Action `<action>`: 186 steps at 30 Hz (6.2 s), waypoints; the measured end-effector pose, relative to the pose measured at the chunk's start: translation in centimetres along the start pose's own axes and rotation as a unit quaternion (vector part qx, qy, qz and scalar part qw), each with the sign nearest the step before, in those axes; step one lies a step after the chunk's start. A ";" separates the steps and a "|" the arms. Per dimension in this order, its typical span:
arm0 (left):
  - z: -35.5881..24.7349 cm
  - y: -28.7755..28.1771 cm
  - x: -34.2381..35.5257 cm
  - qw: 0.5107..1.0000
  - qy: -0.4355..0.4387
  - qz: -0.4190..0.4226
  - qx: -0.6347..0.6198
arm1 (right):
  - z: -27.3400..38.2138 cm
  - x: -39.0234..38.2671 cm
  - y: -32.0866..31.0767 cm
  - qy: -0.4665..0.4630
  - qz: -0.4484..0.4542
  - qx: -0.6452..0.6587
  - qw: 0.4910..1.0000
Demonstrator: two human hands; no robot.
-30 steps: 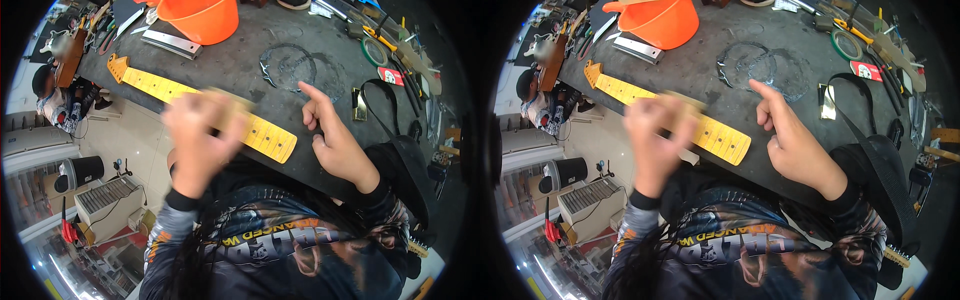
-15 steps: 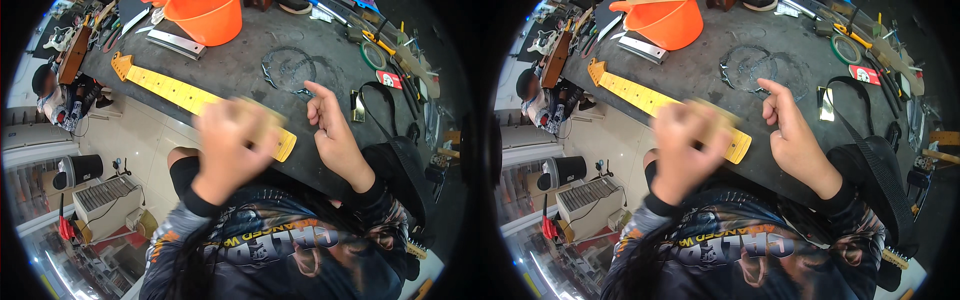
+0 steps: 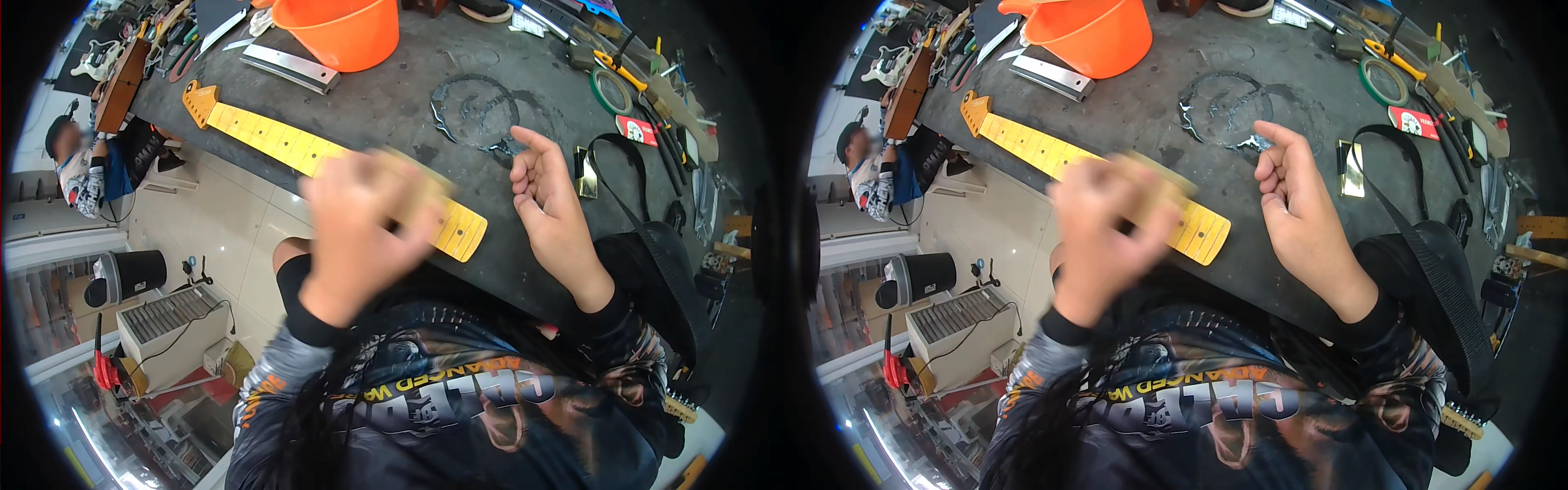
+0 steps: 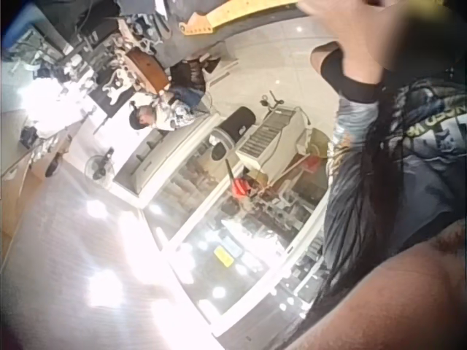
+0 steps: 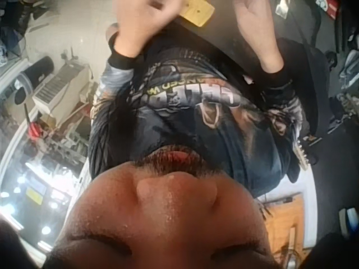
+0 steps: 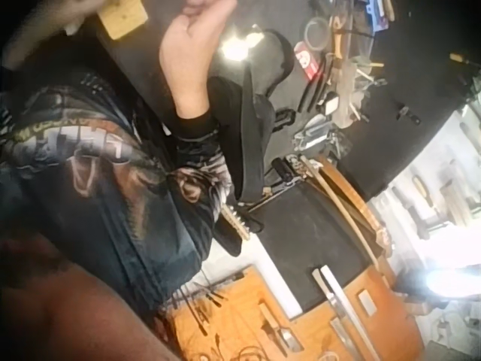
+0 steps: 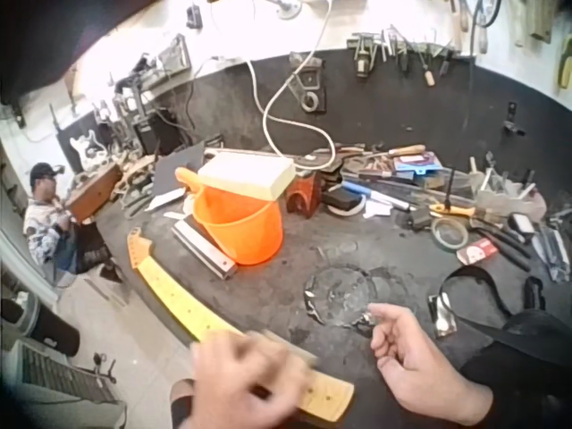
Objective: Sanding the fretboard of an electric guitar neck.
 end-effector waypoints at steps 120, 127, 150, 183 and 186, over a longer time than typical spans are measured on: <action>12.2 -18.4 -3.0 0.950 0.128 -0.226 -0.171 | 11.0 10.5 26.4 0.226 0.264 0.381 0.857; 20.7 -17.8 -5.1 0.945 -0.051 -0.311 -0.082 | 11.1 14.6 27.1 0.149 0.322 0.118 0.928; 43.3 -9.8 6.4 0.571 -0.227 -0.272 -0.741 | 11.4 -2.1 13.6 -0.194 0.118 -0.569 0.790; 26.3 -5.0 4.5 0.543 -0.203 -0.215 -0.786 | 10.6 0.0 12.7 -0.253 0.088 -0.492 0.828; 26.2 -5.4 4.4 0.552 -0.196 -0.216 -0.781 | 10.0 -3.5 8.9 -0.185 0.112 -0.498 0.840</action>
Point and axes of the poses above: each hand's wrist, its own x-axis towards the middle knuckle, its own y-axis out of the palm, z = x × y, the point moved 9 cm from there along x, towards the middle knuckle, and after that the axes turned 2 degrees about -x, right-handed, at the moved point
